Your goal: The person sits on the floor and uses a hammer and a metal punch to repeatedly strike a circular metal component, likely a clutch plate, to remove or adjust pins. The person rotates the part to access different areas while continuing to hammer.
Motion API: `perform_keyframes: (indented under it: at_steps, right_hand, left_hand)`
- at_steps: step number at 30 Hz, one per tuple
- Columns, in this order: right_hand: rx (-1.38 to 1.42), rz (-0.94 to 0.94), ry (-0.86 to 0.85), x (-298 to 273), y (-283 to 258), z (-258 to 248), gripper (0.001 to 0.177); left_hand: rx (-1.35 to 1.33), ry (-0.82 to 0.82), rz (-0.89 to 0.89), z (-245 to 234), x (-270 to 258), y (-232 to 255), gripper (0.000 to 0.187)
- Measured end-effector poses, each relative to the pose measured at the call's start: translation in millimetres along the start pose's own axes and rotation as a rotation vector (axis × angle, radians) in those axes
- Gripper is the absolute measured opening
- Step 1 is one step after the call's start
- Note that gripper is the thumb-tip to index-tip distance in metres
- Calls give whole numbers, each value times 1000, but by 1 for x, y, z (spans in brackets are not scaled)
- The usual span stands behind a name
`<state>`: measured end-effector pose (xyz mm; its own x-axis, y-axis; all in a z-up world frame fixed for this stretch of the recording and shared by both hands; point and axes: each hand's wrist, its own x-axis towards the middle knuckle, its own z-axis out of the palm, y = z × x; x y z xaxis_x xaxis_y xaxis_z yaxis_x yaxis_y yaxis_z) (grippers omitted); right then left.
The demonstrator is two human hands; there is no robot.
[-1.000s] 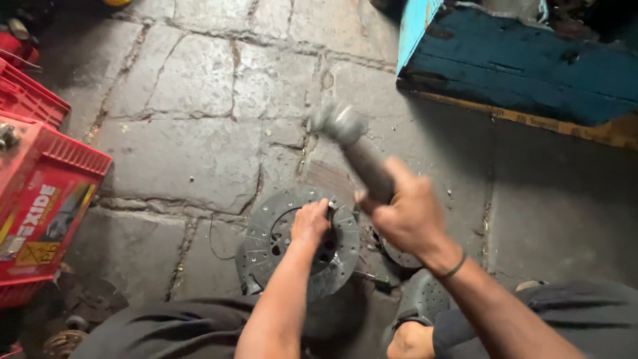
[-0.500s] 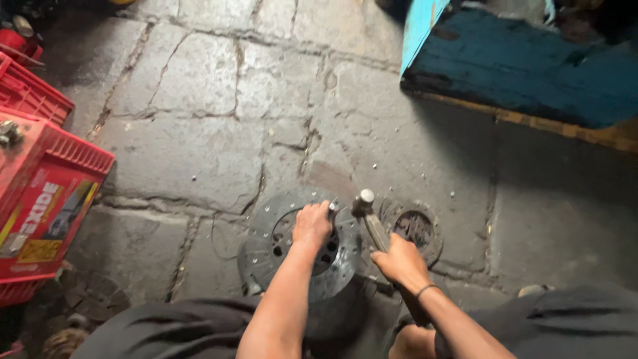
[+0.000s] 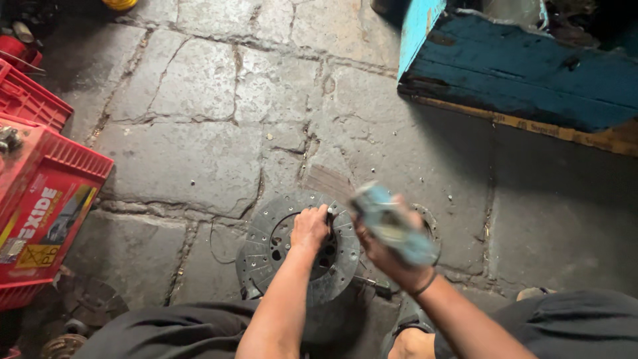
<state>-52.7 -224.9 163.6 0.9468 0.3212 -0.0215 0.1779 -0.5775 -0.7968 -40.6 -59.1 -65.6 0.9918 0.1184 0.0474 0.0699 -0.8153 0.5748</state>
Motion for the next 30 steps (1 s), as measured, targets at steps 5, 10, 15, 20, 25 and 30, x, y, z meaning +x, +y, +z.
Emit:
perform_keyframes:
  at_steps: [5, 10, 15, 20, 25, 30]
  right_hand:
    - [-443, 235, -46, -10, 20, 22, 32]
    - [-380, 333, -16, 10, -27, -21, 36]
    - [15, -308, 279, 18, -68, -47, 30]
    - [-330, -656, 274, 18, -21, -9, 17]
    - [-531, 299, -211, -6, 25, 19, 36]
    - [-564, 283, -143, 4, -15, -13, 38]
  left_hand:
    - [-6, -6, -6, -7, -10, -5, 16]
    - [9, -37, -30, 1, -2, -6, 14]
    - [3, -6, 7, 10, -6, -6, 17]
    - [6, -26, -9, 5, 0, -5, 19]
    - [47, -107, -26, -5, -5, -1, 13]
    - [-17, -80, -106, -4, -11, 5, 19]
